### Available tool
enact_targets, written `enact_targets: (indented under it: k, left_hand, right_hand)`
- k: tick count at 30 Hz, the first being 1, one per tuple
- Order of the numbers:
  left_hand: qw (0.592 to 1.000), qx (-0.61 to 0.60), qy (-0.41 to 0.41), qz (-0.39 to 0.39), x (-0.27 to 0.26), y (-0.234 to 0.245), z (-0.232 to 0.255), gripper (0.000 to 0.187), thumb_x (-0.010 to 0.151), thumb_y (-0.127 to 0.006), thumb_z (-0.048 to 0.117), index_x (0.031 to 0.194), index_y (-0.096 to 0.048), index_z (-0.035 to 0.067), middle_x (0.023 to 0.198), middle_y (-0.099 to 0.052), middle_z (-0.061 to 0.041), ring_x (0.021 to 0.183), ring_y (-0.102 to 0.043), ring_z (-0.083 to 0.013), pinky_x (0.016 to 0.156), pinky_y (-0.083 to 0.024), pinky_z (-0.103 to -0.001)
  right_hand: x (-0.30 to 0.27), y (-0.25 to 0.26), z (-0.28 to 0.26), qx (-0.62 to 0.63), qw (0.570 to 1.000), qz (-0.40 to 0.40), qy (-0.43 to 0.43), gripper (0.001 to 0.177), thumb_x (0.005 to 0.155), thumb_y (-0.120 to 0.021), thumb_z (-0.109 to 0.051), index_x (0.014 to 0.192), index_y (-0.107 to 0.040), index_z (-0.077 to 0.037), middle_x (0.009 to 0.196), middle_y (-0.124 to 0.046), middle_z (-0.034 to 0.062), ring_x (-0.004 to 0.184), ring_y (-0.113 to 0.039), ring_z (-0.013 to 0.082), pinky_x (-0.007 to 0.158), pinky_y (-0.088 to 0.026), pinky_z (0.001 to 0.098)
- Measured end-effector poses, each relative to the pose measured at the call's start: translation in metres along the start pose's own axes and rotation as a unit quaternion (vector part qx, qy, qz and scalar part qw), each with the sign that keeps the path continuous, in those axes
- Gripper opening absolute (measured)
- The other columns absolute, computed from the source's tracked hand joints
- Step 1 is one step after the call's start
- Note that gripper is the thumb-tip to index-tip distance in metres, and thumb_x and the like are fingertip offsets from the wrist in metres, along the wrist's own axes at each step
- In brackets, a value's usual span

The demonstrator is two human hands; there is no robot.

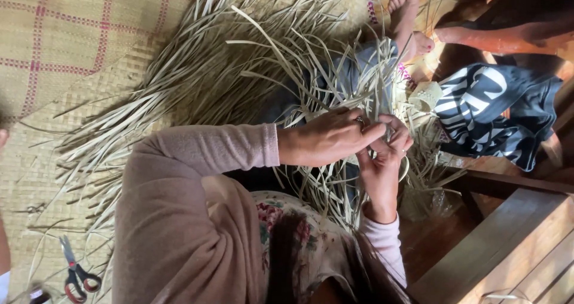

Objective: Weaving long, thin strips of dried plant material into a structured pattern to create a handcrafted item.

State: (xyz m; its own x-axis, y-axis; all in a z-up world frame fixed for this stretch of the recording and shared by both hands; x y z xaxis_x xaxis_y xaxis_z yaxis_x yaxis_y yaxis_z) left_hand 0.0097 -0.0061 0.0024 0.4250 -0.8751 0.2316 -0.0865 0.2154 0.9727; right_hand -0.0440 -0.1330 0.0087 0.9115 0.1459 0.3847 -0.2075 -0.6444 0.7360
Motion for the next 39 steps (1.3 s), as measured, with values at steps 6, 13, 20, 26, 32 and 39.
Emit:
enact_targets:
  k: [6, 13, 20, 26, 32, 39]
  left_hand:
    - [0.918, -0.319, 0.030, 0.233, -0.024, -0.021, -0.038, 0.077, 0.074, -0.036, -0.023, 0.139, -0.012, 0.011, 0.067, -0.047, -0.011, 0.051, -0.045, -0.0178, 0.057, -0.049, -0.029]
    - [0.889, -0.388, 0.020, 0.240, -0.054, 0.054, -0.062, 0.021, 0.077, -0.051, -0.019, 0.081, -0.041, 0.000, 0.070, -0.042, -0.007, 0.057, -0.040, -0.0161, 0.053, -0.038, -0.025]
    - [0.928, -0.326, 0.126, 0.127, -0.056, 0.005, -0.070, 0.008, 0.081, -0.062, 0.004, 0.083, -0.070, 0.006, 0.058, -0.046, -0.002, 0.040, -0.029, -0.0085, 0.042, -0.023, -0.022]
    - [0.854, -0.499, 0.140, 0.044, -0.050, -0.005, -0.078, 0.005, 0.076, -0.067, 0.002, 0.081, -0.068, 0.003, 0.068, -0.052, -0.004, 0.047, -0.032, -0.0086, 0.042, -0.025, -0.019]
    - [0.872, -0.460, 0.136, 0.100, -0.045, -0.024, -0.075, 0.010, 0.076, -0.071, 0.011, 0.083, -0.070, 0.004, 0.061, -0.038, -0.002, 0.053, -0.029, -0.0107, 0.045, -0.024, -0.021]
    - [0.853, -0.467, 0.165, 0.163, -0.036, -0.006, -0.060, 0.005, 0.072, -0.067, 0.000, 0.075, -0.064, -0.003, 0.078, -0.046, -0.007, 0.068, -0.042, -0.0161, 0.061, -0.034, -0.023]
  right_hand:
    - [0.002, 0.017, 0.003, 0.043, 0.998, -0.039, -0.033, 0.005, 0.078, -0.065, -0.017, 0.078, -0.063, -0.013, 0.109, -0.034, 0.0081, 0.109, -0.030, 0.0241, 0.094, -0.014, 0.0364]
    - [0.012, 0.028, -0.010, 0.021, 0.994, -0.082, -0.063, 0.012, 0.076, -0.066, -0.015, 0.077, -0.064, -0.003, 0.116, -0.035, 0.0134, 0.110, -0.026, 0.0285, 0.094, -0.019, 0.0409]
    - [0.015, 0.025, -0.011, -0.006, 0.996, -0.084, -0.033, 0.015, 0.076, -0.068, -0.018, 0.078, -0.066, -0.003, 0.120, -0.034, 0.0148, 0.109, -0.027, 0.0301, 0.093, -0.019, 0.0415]
    - [0.015, 0.024, 0.008, 0.038, 0.992, -0.112, -0.044, 0.017, 0.066, -0.074, -0.019, 0.074, -0.066, -0.005, 0.121, -0.034, 0.0148, 0.115, -0.026, 0.0305, 0.094, -0.017, 0.0427]
    - [0.023, 0.017, 0.040, 0.041, 0.994, -0.099, -0.001, 0.016, 0.064, -0.077, -0.013, 0.075, -0.068, -0.006, 0.120, -0.038, 0.0109, 0.115, -0.028, 0.0296, 0.098, -0.021, 0.0445]
    - [0.060, 0.035, 0.032, -0.016, 0.986, -0.166, 0.024, 0.017, 0.070, -0.073, -0.027, 0.075, -0.068, -0.012, 0.126, -0.041, 0.0122, 0.115, -0.032, 0.0297, 0.095, -0.017, 0.0458]
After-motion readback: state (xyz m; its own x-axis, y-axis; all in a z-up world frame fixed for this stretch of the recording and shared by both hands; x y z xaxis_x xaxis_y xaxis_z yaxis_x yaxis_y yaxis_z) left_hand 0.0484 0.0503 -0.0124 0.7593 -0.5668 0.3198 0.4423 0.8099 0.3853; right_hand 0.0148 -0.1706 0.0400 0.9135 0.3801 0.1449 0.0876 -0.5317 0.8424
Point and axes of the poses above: each hand's wrist, its own x-axis towards the middle knuckle, its own y-axis out of the back of the hand, z = x × y, the point moved 1 cm from there along x, towards the middle knuckle
